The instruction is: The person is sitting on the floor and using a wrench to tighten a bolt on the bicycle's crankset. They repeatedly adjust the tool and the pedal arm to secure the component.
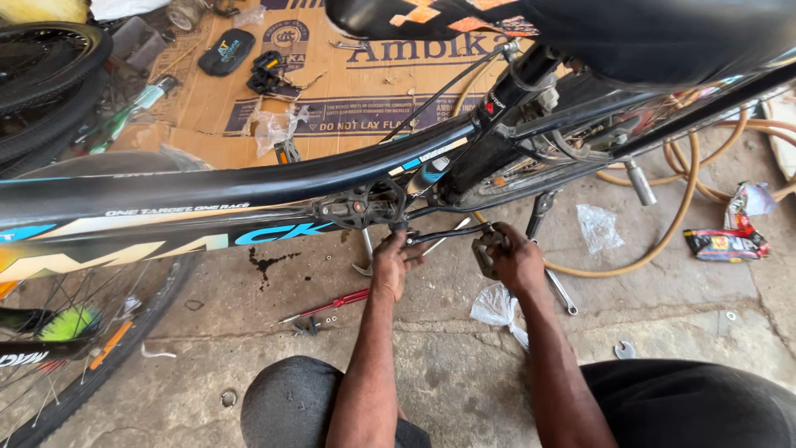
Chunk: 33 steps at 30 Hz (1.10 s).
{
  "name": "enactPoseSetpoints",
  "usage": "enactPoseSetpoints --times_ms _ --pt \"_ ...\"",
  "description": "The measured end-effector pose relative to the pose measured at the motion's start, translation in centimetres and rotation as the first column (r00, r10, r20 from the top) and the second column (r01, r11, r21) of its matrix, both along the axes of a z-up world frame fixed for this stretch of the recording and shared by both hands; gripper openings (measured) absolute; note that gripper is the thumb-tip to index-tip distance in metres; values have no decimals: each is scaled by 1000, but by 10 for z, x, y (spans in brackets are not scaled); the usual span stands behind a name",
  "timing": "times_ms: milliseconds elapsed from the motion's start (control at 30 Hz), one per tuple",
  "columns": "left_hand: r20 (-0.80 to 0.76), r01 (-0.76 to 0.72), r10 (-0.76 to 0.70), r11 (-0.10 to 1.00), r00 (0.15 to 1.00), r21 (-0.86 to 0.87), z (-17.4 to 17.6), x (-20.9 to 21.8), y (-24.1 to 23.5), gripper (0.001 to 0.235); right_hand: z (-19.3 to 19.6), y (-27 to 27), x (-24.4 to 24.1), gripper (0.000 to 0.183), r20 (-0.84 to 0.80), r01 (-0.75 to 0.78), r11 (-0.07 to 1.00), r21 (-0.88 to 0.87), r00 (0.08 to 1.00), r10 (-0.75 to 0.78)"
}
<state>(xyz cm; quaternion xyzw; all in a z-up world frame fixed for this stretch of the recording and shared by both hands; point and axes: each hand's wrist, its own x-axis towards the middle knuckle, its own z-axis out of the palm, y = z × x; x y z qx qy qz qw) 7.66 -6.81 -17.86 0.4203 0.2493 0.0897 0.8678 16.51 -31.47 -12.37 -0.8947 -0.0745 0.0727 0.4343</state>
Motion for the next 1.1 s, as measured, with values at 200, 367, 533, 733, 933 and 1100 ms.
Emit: enactPoseSetpoints --times_ms 200,367,533,733,933,1100 --pt "-51 130 -128 991 991 39 -2 20 15 38 4 -1 6 55 -132 27 1000 16 991 -24" --pt "-21 211 -218 961 976 -181 5 32 18 32 5 -7 10 56 -84 -15 991 134 996 27" --pt "-181 95 -100 995 978 -37 12 40 8 40 9 -12 12 59 -148 64 963 263 989 -25" --pt "-283 83 -48 990 958 111 19 37 4 46 10 -4 14 60 -256 195 929 316 960 -114" --pt "9 68 -68 988 998 -140 -3 4 24 39 4 -5 14 56 -198 149 917 370 977 -79" --pt "22 45 -43 995 999 -88 -13 15 29 36 -1 -1 12 51 -146 173 939 297 980 -134"
